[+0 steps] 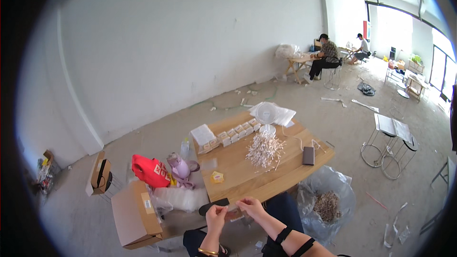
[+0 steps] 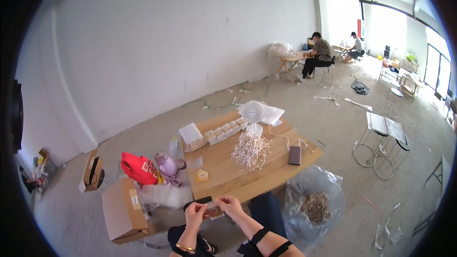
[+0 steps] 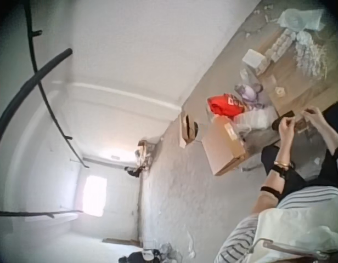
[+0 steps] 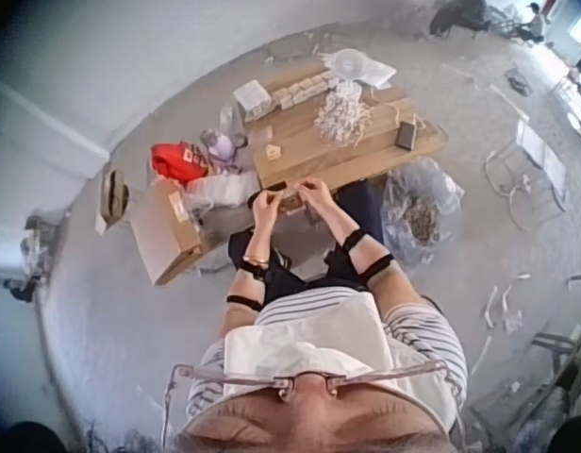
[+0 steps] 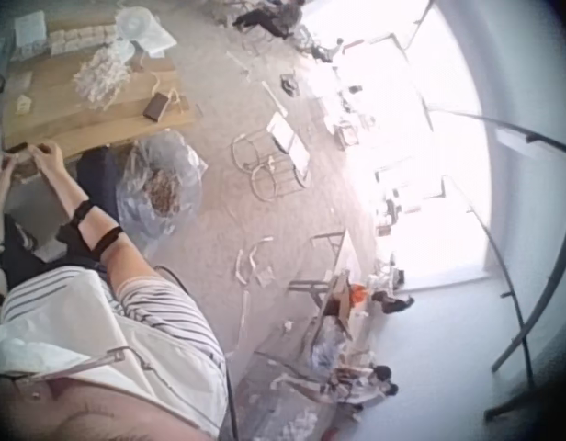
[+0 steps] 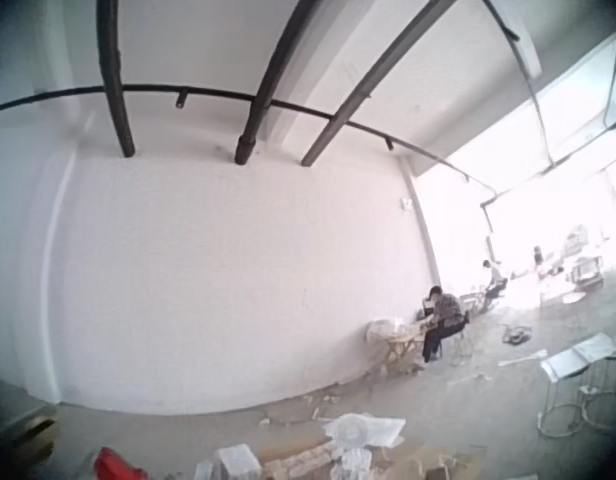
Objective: Packing cotton swabs into small plastic bags.
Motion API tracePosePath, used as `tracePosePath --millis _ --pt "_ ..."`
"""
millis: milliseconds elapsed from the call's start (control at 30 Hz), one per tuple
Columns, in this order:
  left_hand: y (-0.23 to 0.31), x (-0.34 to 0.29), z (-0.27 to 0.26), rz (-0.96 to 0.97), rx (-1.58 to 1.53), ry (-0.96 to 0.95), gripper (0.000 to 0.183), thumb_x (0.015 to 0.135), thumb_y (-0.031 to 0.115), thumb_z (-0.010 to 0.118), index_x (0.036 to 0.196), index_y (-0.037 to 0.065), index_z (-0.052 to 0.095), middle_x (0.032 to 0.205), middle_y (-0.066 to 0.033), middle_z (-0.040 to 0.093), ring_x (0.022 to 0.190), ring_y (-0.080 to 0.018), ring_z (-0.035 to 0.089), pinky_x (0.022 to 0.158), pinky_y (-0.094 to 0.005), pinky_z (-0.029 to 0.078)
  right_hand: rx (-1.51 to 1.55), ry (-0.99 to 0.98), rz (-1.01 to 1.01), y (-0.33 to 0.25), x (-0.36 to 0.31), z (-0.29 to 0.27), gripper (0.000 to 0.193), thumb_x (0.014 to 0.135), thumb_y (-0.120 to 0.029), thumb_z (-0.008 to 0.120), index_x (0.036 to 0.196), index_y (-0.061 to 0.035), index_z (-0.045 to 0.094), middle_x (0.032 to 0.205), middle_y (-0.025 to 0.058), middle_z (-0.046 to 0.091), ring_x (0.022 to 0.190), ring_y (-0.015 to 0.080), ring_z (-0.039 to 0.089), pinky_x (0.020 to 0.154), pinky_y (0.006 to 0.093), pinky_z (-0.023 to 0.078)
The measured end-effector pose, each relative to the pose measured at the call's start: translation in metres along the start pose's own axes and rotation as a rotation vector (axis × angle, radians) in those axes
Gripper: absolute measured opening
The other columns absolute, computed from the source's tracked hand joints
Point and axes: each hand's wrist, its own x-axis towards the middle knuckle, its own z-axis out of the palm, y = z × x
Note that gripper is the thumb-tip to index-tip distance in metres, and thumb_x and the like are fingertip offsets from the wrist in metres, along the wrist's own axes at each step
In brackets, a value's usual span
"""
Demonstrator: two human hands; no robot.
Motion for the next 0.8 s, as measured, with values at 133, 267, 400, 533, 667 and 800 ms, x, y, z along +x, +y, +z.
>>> tracePosePath --millis 133,267,400,533,667,800 --pt "0.008 0.013 0.032 -0.042 -0.22 -0.034 0.015 0.097 0.005 0.067 0.094 0.001 0.053 0.098 -0.0138 0.071 0.084 -0.0253 0.076 0.068 -0.0348 0.064 0.053 0.102 0.016 0.031 0.029 -0.016 0.018 0.093 -0.022 0.076 0.096 -0.0048 0.073 0.084 -0.001 0.069 0.074 0.0068 0.058 0.065 0.0235 0.044" --pt "-0.01 0.026 0.043 -0.088 -0.284 0.0 0.018 0.096 0.003 0.068 0.09 0.0 0.051 0.097 -0.0178 0.071 0.089 -0.026 0.076 0.07 -0.035 0.066 0.045 0.165 0.043 0.052 0.047 -0.016 0.019 0.089 -0.022 0.081 0.09 -0.0061 0.07 0.08 -0.001 0.066 0.072 0.0078 0.057 0.064 0.0245 0.044" --pt "-0.046 0.043 0.044 -0.062 -0.17 -0.001 0.023 0.093 0.005 0.073 0.095 0.001 0.051 0.095 -0.0161 0.072 0.085 -0.0224 0.076 0.068 -0.0318 0.064 -0.04 0.16 0.152 0.06 0.06 -0.011 0.025 0.084 -0.022 0.086 0.085 -0.0071 0.067 0.075 -0.0019 0.062 0.07 0.0087 0.056 0.064 0.0247 0.044" --pt "-0.045 0.053 0.049 -0.321 -0.202 -0.012 0.027 0.092 0.006 0.076 0.103 0.001 0.051 0.099 -0.0143 0.072 0.087 -0.0232 0.075 0.071 -0.0333 0.063 -0.231 0.124 0.18 0.074 0.071 -0.027 0.028 0.084 -0.025 0.086 0.089 -0.0069 0.066 0.078 -0.0021 0.062 0.072 0.0086 0.056 0.065 0.0244 0.046" --pt "-0.042 0.064 0.035 -0.483 -0.455 -0.074 0.035 0.092 0.01 0.075 0.115 0.001 0.049 0.107 -0.0143 0.071 0.093 -0.0258 0.075 0.078 -0.0367 0.063 -0.119 -0.021 0.24 0.077 0.079 -0.034 0.041 0.086 -0.03 0.085 0.11 -0.0032 0.066 0.089 0.0012 0.064 0.083 0.0108 0.059 0.072 0.0265 0.049" --pt "-0.044 0.067 0.021 -0.57 -0.486 -0.323 0.039 0.098 0.017 0.068 0.129 0.008 0.046 0.115 -0.014 0.069 0.1 -0.0274 0.073 0.082 -0.0382 0.06 -0.069 -0.333 0.156 0.084 0.075 -0.053 0.051 0.09 -0.033 0.08 0.126 -0.0004 0.064 0.1 0.0045 0.067 0.097 0.0171 0.064 0.083 0.0311 0.053"
